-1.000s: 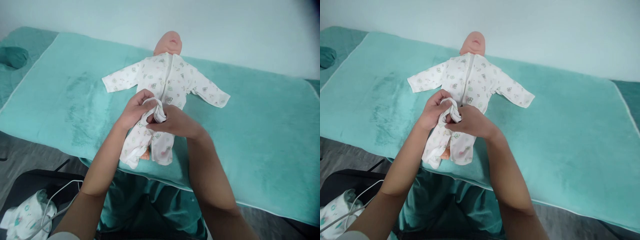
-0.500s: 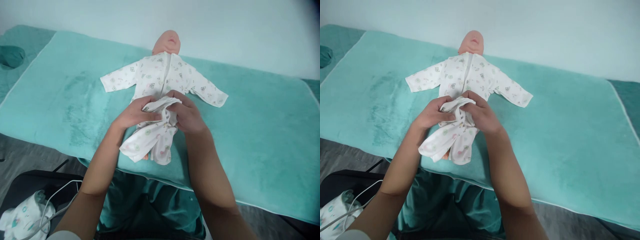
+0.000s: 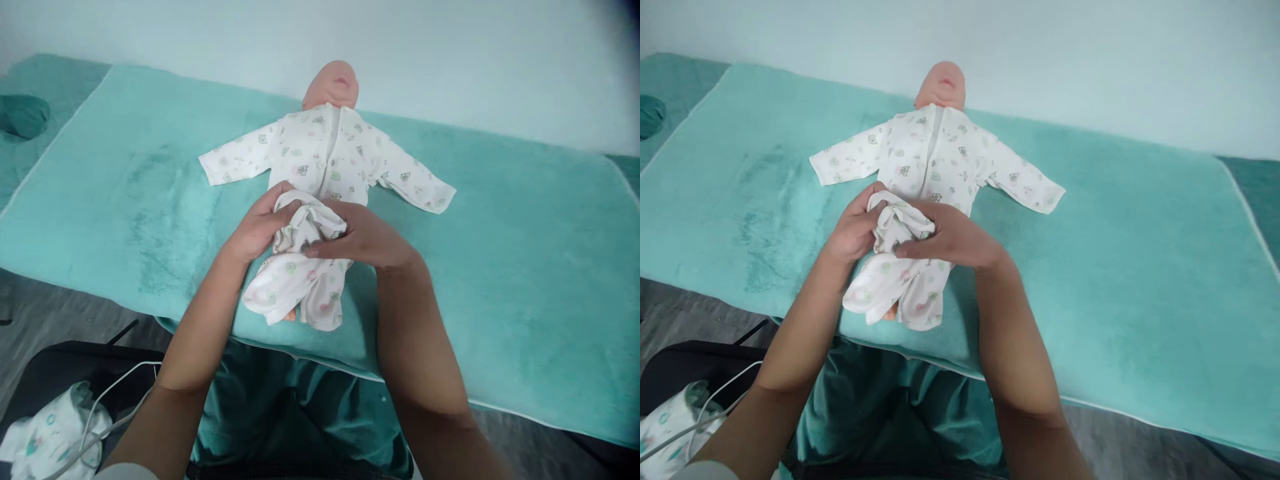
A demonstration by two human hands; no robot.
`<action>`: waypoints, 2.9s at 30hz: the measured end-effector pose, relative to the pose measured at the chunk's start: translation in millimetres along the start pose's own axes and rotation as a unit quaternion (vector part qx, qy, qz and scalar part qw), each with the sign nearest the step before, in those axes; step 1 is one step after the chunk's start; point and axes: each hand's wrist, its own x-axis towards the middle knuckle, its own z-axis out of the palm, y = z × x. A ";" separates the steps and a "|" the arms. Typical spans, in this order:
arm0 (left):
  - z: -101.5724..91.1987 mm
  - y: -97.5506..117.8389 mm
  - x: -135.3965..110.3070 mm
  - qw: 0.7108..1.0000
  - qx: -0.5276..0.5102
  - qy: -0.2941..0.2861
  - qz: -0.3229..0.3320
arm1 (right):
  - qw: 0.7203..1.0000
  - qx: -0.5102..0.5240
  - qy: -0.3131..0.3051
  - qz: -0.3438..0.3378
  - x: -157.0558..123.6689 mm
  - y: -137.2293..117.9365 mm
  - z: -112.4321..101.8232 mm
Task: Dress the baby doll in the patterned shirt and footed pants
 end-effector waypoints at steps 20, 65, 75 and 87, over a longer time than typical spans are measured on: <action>-3.1 17.9 0.1 0.986 0.096 -0.128 -0.039 | 0.981 0.156 0.109 -0.021 1.4 16.9 6.4; 66.0 -8.1 -195.2 0.913 -0.074 0.356 -0.187 | 0.884 -0.456 -0.094 -0.041 -7.5 -7.0 37.2; 66.8 2.1 -193.0 0.939 0.083 0.270 -0.197 | 0.889 -0.444 -0.078 -0.084 -13.7 2.3 37.4; 66.9 6.8 -185.7 0.931 -0.068 0.281 -0.222 | 0.904 -0.407 -0.071 -0.113 -15.3 10.2 32.6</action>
